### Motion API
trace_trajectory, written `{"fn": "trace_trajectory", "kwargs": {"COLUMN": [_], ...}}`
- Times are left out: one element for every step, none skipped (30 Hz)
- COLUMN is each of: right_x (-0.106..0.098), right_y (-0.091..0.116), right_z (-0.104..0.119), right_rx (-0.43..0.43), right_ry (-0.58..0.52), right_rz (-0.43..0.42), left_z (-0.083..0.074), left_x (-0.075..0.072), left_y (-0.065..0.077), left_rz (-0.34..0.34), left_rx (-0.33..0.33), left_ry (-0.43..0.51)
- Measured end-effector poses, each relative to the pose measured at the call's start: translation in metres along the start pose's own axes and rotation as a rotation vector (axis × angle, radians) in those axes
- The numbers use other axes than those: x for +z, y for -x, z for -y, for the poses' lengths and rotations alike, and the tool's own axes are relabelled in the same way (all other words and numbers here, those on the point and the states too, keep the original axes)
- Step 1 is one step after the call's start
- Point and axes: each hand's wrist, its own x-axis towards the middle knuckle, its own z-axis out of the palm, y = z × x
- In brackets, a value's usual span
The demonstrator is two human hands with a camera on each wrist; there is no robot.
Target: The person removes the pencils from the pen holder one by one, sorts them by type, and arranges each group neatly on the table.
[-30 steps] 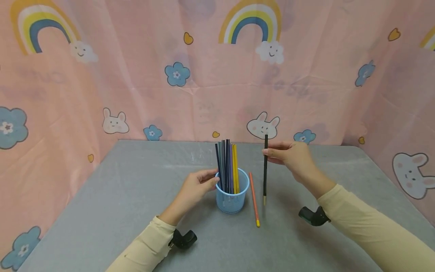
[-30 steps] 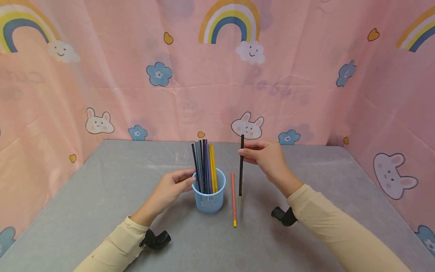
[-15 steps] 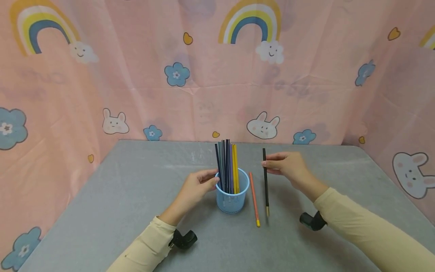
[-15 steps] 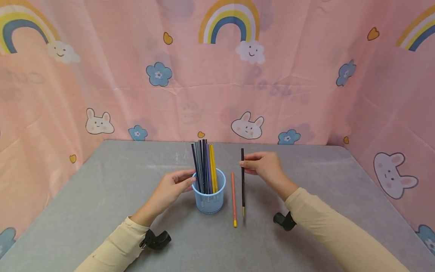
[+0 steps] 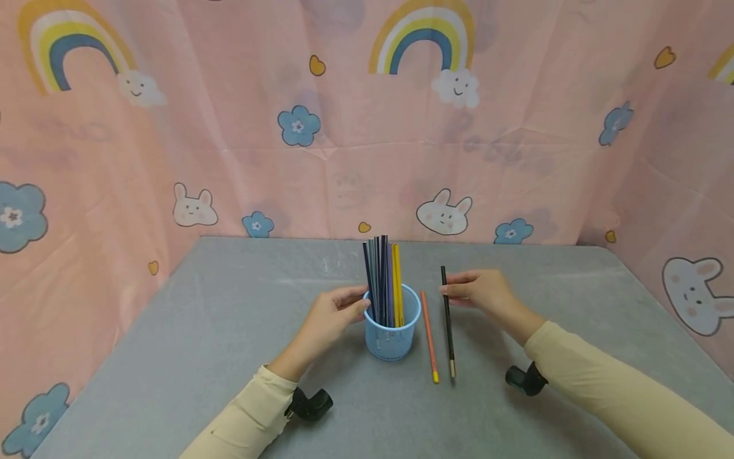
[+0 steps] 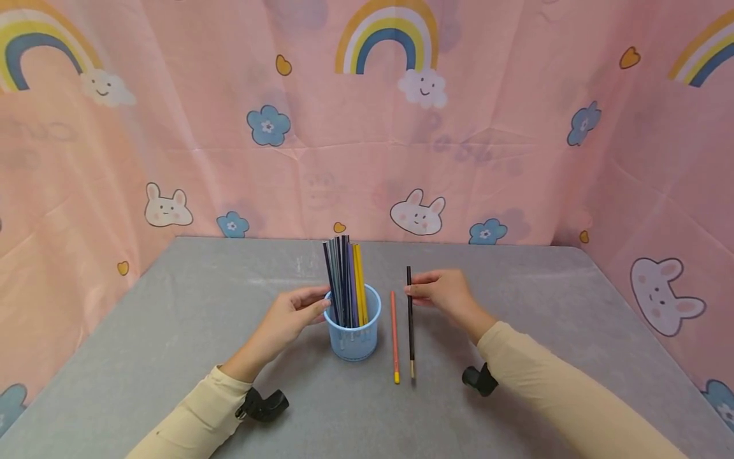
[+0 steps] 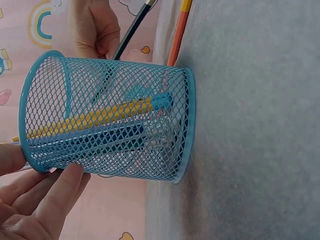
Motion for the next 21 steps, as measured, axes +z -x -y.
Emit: {"fn": "trace_trajectory", "kwargs": {"right_x": [0.001, 0.001, 0.002, 0.002, 0.003, 0.004, 0.005, 0.006, 0.007, 0.008, 0.009, 0.009, 0.010, 0.010, 0.011, 0.012, 0.012, 0.013, 0.013, 0.013, 0.014], "right_y": [-0.001, -0.001, -0.002, -0.003, -0.004, -0.005, -0.006, -0.007, -0.008, -0.009, -0.009, -0.009, -0.009, -0.009, -0.009, -0.009, -0.010, -0.011, -0.011, -0.012, -0.013], "right_z": [-0.002, -0.003, -0.005, -0.007, -0.009, -0.010, -0.012, -0.013, -0.015, -0.015, -0.016, -0.016, -0.016, -0.016, -0.017, -0.017, -0.017, -0.017, -0.018, -0.019, -0.020], "right_rx": [0.002, 0.005, 0.007, 0.010, 0.012, 0.016, 0.021, 0.025, 0.031, 0.037, 0.040, 0.043, 0.048, 0.054, 0.058, 0.060, 0.063, 0.067, 0.074, 0.080, 0.087], "right_ry": [0.005, 0.009, 0.012, 0.015, 0.015, 0.010, 0.009, 0.007, 0.009, 0.012, 0.012, 0.013, 0.014, 0.016, 0.015, 0.015, 0.017, 0.023, 0.030, 0.036, 0.044], "right_rz": [0.005, 0.006, 0.009, 0.008, 0.008, 0.008, 0.008, 0.006, 0.010, 0.010, 0.012, 0.014, 0.015, 0.016, 0.018, 0.019, 0.023, 0.026, 0.029, 0.030, 0.031], "left_z": [0.000, 0.000, 0.000, 0.000, 0.001, 0.001, 0.001, 0.000, 0.000, -0.001, -0.001, -0.001, -0.001, -0.001, -0.001, -0.001, 0.000, 0.000, -0.001, -0.001, -0.001], "left_x": [0.000, 0.000, 0.000, 0.000, 0.000, 0.000, 0.000, 0.000, 0.000, 0.000, 0.000, 0.000, 0.000, 0.000, 0.000, 0.000, 0.000, 0.000, 0.000, 0.000, 0.000], "left_y": [0.000, 0.000, 0.000, 0.000, 0.000, 0.000, 0.000, 0.000, 0.000, 0.000, 0.000, 0.001, 0.001, 0.001, 0.001, 0.001, 0.000, 0.001, 0.001, 0.001, 0.001], "left_rz": [0.002, 0.003, 0.005, 0.005, 0.004, 0.002, 0.001, -0.001, -0.003, -0.005, -0.005, -0.005, -0.005, -0.003, -0.003, -0.002, -0.002, -0.002, -0.002, -0.003, -0.004], "left_rx": [0.000, 0.001, 0.002, 0.002, 0.001, -0.001, 0.000, 0.000, -0.002, -0.004, -0.006, -0.008, -0.008, -0.008, -0.007, -0.006, -0.007, -0.004, -0.004, -0.006, -0.009], "left_ry": [0.002, 0.004, 0.007, 0.008, 0.007, 0.006, 0.003, 0.003, 0.004, 0.005, 0.005, 0.006, 0.009, 0.010, 0.010, 0.008, 0.007, 0.005, 0.005, 0.005, 0.005]}}
